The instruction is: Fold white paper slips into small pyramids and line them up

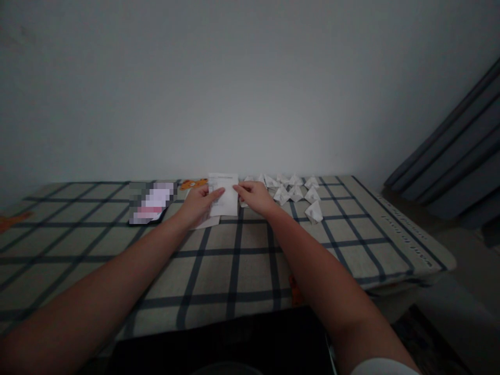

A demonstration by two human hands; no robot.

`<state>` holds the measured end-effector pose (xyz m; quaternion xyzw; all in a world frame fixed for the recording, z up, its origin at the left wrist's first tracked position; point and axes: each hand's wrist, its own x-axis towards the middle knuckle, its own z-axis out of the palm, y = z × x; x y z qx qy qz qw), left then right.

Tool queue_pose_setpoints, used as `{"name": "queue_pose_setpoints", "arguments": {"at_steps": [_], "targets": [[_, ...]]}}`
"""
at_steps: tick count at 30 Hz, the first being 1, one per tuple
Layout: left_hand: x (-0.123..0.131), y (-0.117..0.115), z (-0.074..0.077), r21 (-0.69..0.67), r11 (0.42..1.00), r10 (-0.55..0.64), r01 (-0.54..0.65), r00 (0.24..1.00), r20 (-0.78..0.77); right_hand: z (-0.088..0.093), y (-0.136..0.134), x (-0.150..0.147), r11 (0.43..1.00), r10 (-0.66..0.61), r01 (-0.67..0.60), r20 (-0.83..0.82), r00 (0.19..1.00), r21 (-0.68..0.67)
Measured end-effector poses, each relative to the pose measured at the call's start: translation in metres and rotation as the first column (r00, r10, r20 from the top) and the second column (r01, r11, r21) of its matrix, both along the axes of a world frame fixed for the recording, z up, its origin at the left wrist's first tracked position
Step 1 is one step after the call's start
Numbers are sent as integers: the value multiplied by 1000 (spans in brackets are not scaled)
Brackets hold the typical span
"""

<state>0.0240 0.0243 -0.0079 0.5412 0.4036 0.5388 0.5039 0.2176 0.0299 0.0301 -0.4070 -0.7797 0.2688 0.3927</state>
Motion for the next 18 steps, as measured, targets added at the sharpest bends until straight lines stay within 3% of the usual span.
{"name": "queue_pose_setpoints", "arguments": {"at_steps": [6, 11, 18], "targets": [[-2, 0, 1, 32, 999, 37, -34, 995, -93, -1, 1, -1, 1000, -5, 5, -10, 1000, -3], [-1, 0, 1, 29, 999, 37, -35, 997, -63, -3, 4, -1, 1000, 27, -27, -67, 997, -12], [0, -2, 0, -15, 999, 36, -36, 999, -22, -3, 3, 0, 999, 30, -30, -13, 999, -16]]}}
